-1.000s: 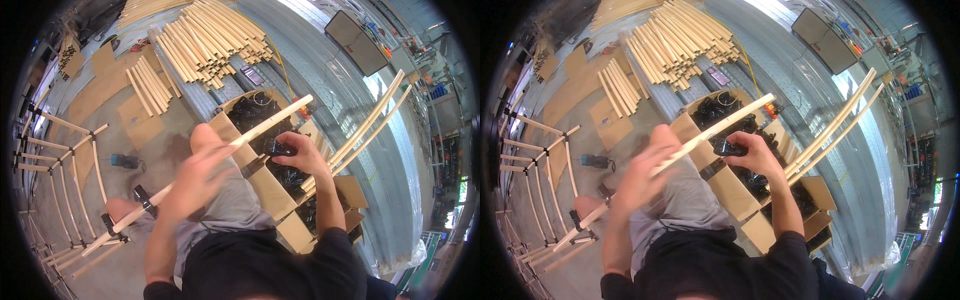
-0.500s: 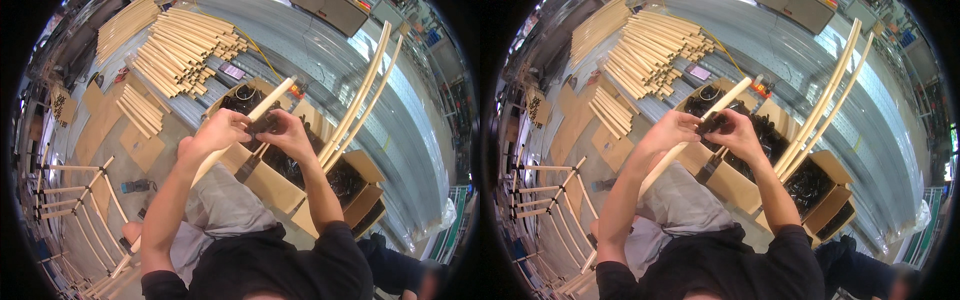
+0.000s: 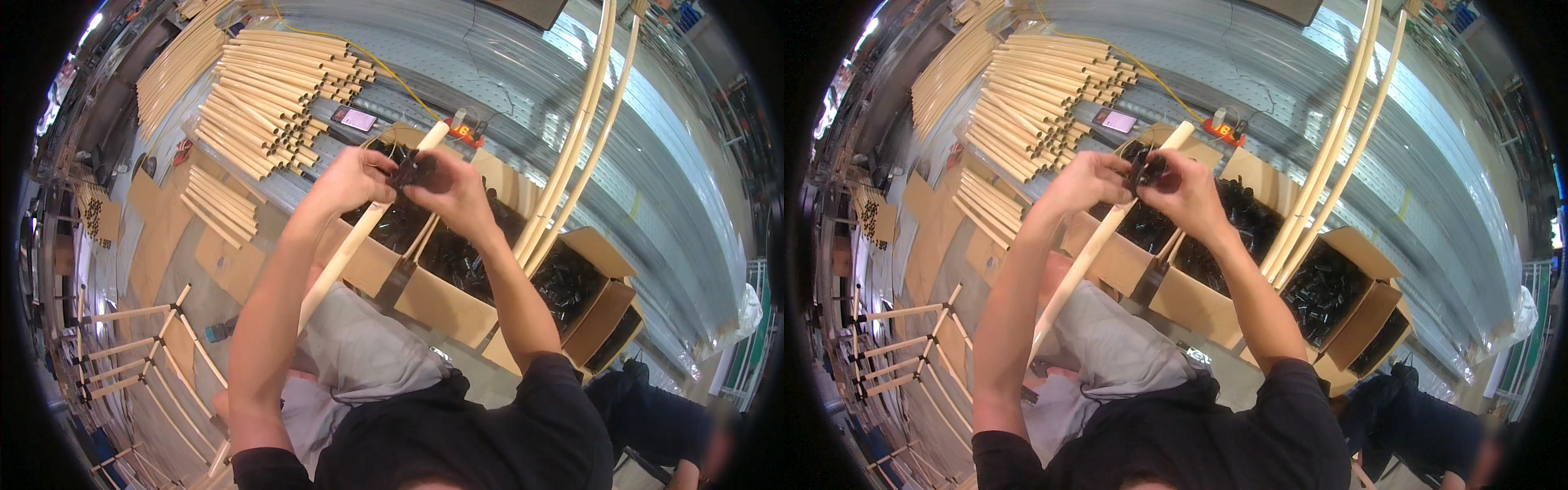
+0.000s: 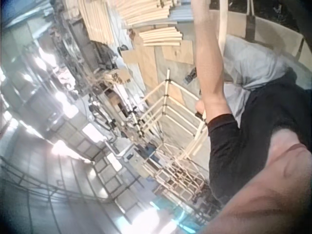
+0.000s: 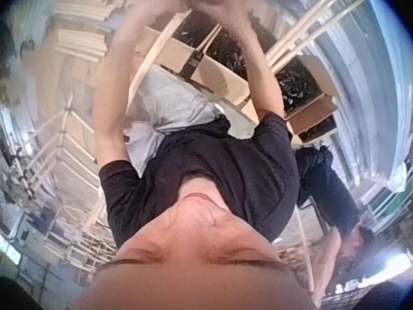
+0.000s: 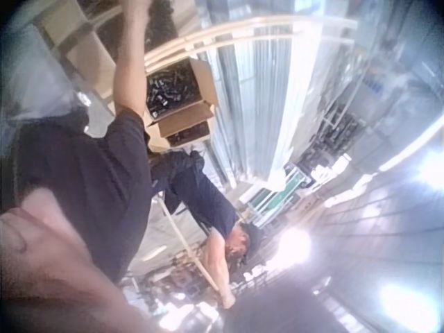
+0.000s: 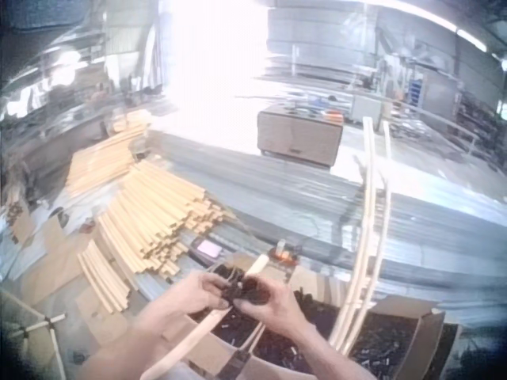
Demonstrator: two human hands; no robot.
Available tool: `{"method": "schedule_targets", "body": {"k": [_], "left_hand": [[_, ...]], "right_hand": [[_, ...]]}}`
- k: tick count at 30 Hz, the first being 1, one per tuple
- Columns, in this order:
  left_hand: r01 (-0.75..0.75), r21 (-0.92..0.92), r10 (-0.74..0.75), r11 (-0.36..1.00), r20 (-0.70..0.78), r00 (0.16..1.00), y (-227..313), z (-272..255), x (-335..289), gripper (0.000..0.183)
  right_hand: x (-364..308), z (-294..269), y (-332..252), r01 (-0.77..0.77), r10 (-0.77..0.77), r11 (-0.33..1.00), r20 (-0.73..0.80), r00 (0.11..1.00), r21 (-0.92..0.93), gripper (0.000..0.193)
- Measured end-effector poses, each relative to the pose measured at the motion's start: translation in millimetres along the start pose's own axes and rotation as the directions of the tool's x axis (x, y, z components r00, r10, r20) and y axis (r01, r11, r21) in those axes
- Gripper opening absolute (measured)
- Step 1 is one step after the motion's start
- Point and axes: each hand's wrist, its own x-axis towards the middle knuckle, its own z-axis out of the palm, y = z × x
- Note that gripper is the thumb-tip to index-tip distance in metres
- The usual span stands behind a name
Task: The person attaches plastic joint connectors onto wooden poles and joins them together to assemble large rectangular wooden structures.
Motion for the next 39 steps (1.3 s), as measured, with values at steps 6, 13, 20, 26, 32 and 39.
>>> {"method": "schedule_targets", "body": {"k": [6,13,20,26,32,39], "left_hand": [[-0.056,0.033,0.058,0.998,-0.077,0.995,43.2,5.7,66.2,0.043],[-0.09,0.165,0.118,0.982,-0.172,0.978,60.0,19.3,117.1,0.047],[-0.099,0.306,0.165,0.947,-0.2,0.966,38.5,18.0,158.9,0.045],[-0.093,0.307,0.153,0.947,-0.175,0.973,27.2,24.1,181.4,0.047],[-0.08,0.247,0.111,0.966,-0.113,0.987,9.2,25.5,202.0,0.046],[-0.001,-0.204,0.013,0.979,0.06,0.998,-5.3,27.1,180.8,0.053]], "right_hand": [[54.0,-43.2,4.5,0.114,-0.118,0.992,-0.092,0.989,-0.044,0.031],[80.6,-78.6,-2.5,0.009,-0.063,0.957,-0.176,0.982,-0.291,0.026],[95.6,-89.5,42.0,0.143,-0.155,0.985,-0.133,0.979,-0.097,0.023],[94.1,-87.6,49.5,0.112,-0.173,0.952,-0.197,0.965,-0.285,0.022],[96.1,-84.7,77.7,0.146,-0.212,0.953,-0.236,0.948,-0.267,0.021],[87.3,-81.6,74.5,0.099,-0.157,0.969,-0.251,0.955,-0.228,0.018]]}}
